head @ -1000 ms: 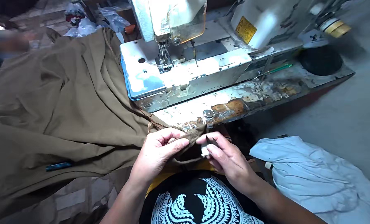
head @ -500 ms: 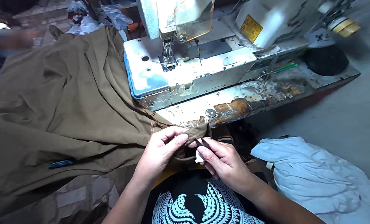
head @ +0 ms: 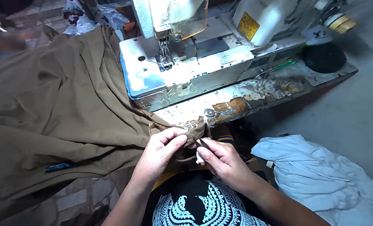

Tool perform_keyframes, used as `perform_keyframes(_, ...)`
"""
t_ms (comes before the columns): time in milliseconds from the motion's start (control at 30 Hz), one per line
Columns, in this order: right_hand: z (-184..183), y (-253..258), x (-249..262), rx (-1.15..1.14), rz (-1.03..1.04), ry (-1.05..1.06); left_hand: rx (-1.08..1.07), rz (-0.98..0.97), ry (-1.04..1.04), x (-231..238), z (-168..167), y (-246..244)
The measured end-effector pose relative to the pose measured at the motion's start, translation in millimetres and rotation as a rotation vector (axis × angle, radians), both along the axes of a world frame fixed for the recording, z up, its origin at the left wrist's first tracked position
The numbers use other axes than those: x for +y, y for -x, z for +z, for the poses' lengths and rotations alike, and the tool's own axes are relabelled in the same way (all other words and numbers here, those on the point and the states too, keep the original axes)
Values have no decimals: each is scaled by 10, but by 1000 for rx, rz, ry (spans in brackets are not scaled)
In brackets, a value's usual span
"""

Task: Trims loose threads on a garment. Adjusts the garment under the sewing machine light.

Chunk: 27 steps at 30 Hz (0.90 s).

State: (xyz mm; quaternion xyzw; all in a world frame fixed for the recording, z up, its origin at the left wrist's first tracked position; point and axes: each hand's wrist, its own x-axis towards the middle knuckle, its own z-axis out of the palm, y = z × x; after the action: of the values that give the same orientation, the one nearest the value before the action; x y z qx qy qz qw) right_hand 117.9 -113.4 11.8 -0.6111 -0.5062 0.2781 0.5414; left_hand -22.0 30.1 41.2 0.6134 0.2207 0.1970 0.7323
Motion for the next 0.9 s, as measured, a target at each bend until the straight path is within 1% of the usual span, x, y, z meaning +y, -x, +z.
perform_keyframes(167, 26, 9, -9, 51, 11, 16, -6, -20, 8, 2, -14, 9)
perform_keyframes(267, 26, 13, -13, 68, 25, -29, -2, -46, 8, 7, -28, 23)
perform_keyframes(300, 14, 8, -21, 56, 44, -88, -1, -44, 7, 3, -28, 25)
perform_keyframes(400, 4, -33, -68, 6, 163, -454, -4, -42, 7, 7, -25, 24)
perform_keyframes(433, 30, -54, -81, -20, 182, -534, -6, -39, 9, 9, -28, 23)
perform_keyframes(467, 41, -65, -83, -53, 140, -556, -4, -28, 10, 2, -29, 23)
perform_keyframes(600, -30, -58, 73, -327, -249, -358, 18, 6, -86, -41, -21, -10)
perform_keyframes(667, -46, -33, 136, -428, -338, -327, 23, 21, -149, -68, -18, -28)
perform_keyframes(700, -51, -26, 144, -437, -348, -329, 24, 25, -175, -78, -13, -34)
perform_keyframes(733, -51, -28, 143, -400, -337, -336, 27, 21, -194, -81, -2, -38)
perform_keyframes(767, -45, -37, 132, -310, -301, -342, 27, 12, -209, -78, 7, -40)
perform_keyframes(800, -31, -49, 103, -167, -235, -342, 25, -3, -221, -73, 9, -41)
perform_keyframes(867, 12, -88, 10, 187, -35, -352, 15, -33, -216, -59, -2, -37)
perform_keyframes(900, 27, -112, -31, 297, 49, -363, 17, -40, -201, -50, 3, -36)
